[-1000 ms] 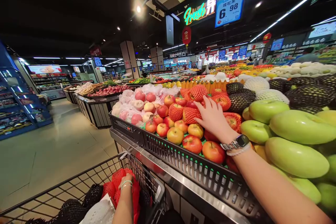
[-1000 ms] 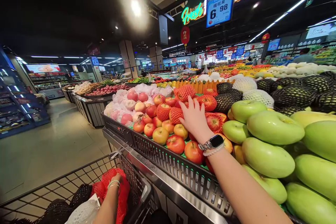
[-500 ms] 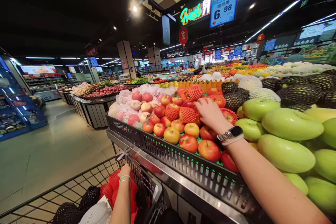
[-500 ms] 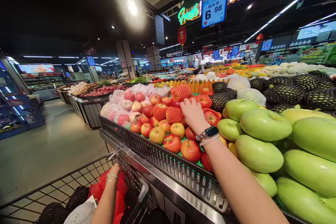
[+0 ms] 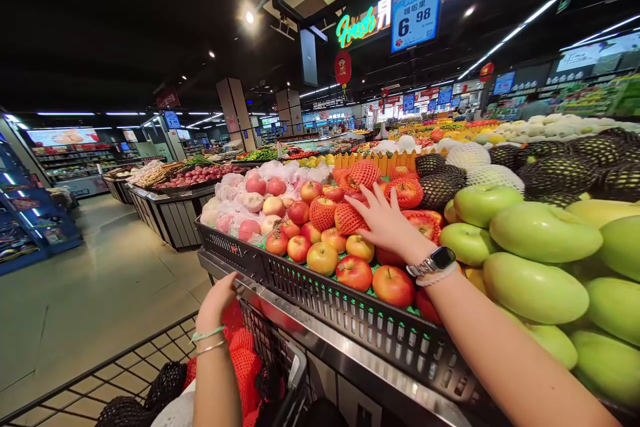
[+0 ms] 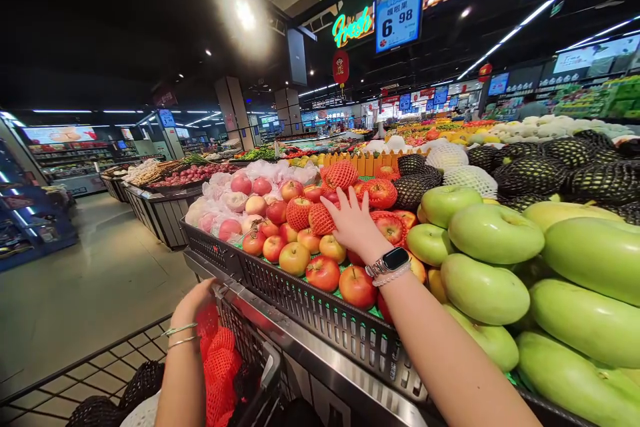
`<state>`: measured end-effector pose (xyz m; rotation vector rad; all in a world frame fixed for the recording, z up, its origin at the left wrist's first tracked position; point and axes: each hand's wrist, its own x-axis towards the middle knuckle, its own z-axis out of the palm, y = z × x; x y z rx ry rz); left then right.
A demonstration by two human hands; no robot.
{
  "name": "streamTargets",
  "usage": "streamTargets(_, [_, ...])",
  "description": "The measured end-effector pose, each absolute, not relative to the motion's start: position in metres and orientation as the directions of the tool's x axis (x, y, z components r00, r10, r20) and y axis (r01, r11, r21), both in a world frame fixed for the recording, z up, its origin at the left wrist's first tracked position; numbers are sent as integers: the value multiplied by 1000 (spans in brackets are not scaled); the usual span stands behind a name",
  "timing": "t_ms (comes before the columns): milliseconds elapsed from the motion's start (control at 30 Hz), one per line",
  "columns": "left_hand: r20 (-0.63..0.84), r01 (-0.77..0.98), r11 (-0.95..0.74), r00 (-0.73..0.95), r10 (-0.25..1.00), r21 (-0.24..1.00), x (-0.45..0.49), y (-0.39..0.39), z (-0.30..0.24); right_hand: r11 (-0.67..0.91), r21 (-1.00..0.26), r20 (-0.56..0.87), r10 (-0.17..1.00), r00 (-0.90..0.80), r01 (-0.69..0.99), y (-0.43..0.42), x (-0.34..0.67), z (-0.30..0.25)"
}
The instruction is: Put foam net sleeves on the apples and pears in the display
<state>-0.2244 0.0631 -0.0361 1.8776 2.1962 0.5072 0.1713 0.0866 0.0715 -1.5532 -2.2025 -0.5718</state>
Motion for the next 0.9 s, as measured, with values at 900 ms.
streamTargets(900, [342,-575,-285,-9,939,767,-49,6,11,720,-668,463,599,-653,188,45,132,82])
